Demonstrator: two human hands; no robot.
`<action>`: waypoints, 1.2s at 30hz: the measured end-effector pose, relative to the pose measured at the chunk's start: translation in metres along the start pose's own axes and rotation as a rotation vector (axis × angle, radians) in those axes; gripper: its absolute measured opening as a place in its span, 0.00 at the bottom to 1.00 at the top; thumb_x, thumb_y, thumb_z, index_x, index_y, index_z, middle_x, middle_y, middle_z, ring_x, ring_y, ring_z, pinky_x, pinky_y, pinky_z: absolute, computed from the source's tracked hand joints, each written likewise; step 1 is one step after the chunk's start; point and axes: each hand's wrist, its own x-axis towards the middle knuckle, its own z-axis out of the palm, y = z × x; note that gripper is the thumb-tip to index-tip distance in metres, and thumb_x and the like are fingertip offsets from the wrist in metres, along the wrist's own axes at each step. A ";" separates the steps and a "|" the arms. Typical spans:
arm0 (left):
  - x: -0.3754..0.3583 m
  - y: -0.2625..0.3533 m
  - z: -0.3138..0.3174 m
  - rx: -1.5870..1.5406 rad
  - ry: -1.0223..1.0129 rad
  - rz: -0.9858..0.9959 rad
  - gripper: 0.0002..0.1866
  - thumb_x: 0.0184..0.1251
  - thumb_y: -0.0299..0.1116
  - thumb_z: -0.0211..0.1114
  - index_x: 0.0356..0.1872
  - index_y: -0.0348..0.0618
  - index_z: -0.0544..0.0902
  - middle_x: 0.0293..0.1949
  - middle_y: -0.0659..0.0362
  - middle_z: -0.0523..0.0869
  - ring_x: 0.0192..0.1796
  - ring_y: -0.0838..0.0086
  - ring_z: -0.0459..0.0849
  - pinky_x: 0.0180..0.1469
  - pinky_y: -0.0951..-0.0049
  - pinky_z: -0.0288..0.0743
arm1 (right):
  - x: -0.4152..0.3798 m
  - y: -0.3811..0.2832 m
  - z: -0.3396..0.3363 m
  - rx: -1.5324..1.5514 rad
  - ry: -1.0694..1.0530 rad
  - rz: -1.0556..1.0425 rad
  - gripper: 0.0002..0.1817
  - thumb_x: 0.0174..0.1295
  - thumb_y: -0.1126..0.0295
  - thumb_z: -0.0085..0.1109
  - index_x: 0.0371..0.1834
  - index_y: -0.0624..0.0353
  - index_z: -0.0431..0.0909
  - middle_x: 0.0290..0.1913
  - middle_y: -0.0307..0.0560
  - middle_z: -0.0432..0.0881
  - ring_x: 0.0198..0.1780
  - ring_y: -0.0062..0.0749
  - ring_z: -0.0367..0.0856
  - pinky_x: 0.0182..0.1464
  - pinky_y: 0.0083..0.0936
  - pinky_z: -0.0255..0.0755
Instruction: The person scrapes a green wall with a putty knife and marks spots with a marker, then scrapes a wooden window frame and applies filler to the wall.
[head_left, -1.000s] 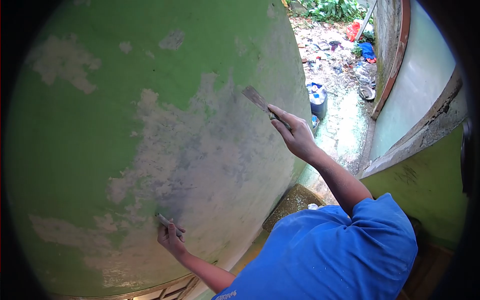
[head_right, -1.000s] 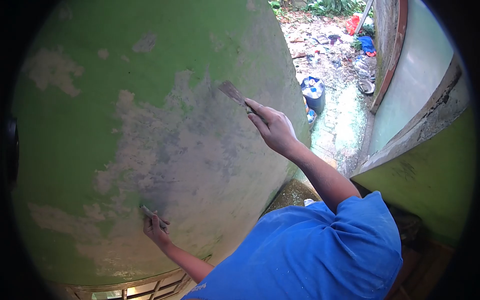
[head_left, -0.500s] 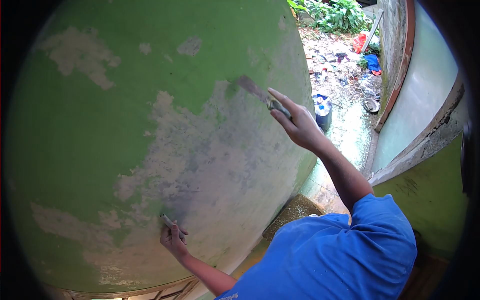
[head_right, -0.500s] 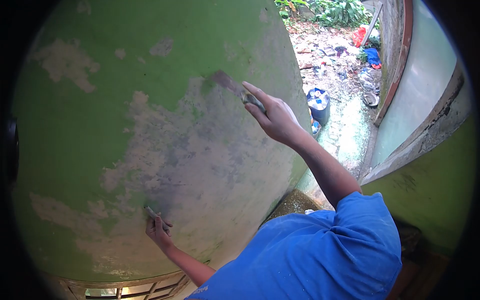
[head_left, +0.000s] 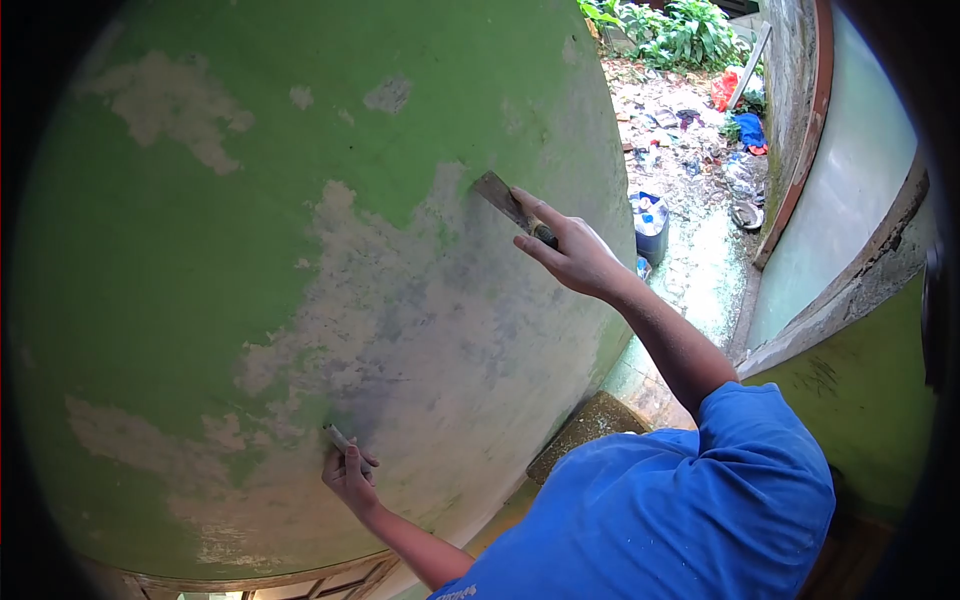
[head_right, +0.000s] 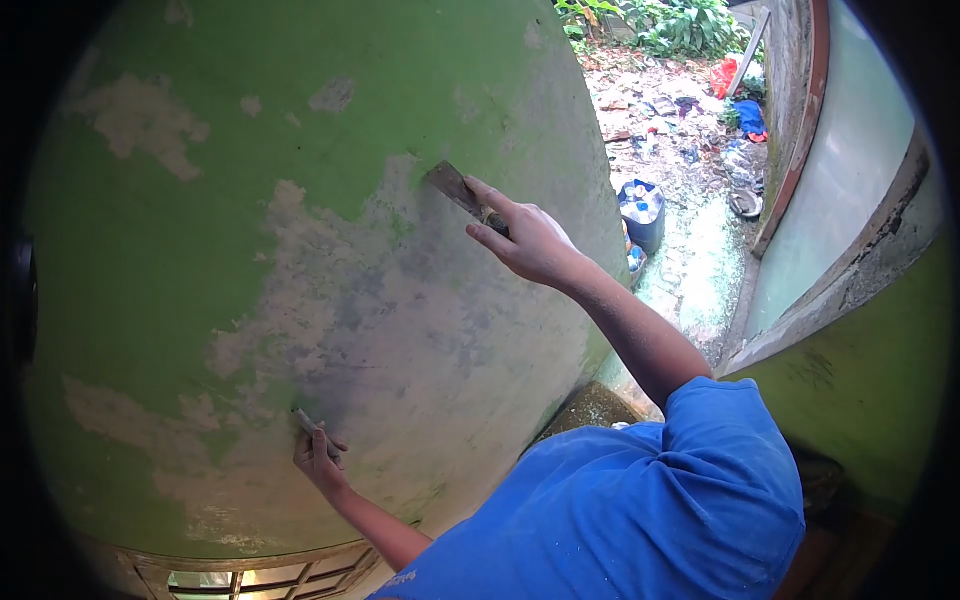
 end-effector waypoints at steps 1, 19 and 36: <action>0.000 -0.001 -0.001 -0.002 -0.002 -0.002 0.13 0.63 0.38 0.63 0.35 0.35 0.81 0.16 0.61 0.77 0.13 0.84 0.67 0.13 0.85 0.52 | 0.003 0.000 0.002 0.000 0.000 -0.003 0.31 0.64 0.64 0.53 0.71 0.52 0.57 0.56 0.61 0.76 0.58 0.50 0.75 0.60 0.35 0.65; 0.000 0.001 0.001 -0.005 0.000 -0.005 0.12 0.64 0.37 0.62 0.34 0.35 0.81 0.15 0.60 0.77 0.12 0.85 0.65 0.13 0.85 0.53 | 0.015 -0.035 0.018 -0.143 0.096 -0.163 0.25 0.69 0.64 0.47 0.70 0.51 0.60 0.37 0.57 0.78 0.39 0.50 0.78 0.44 0.38 0.69; -0.001 0.004 0.004 0.006 0.006 -0.009 0.13 0.64 0.36 0.62 0.33 0.33 0.80 0.15 0.60 0.76 0.12 0.85 0.64 0.14 0.85 0.53 | 0.031 -0.042 0.016 -0.131 0.145 -0.176 0.24 0.69 0.65 0.47 0.68 0.52 0.61 0.42 0.61 0.80 0.43 0.55 0.78 0.45 0.39 0.69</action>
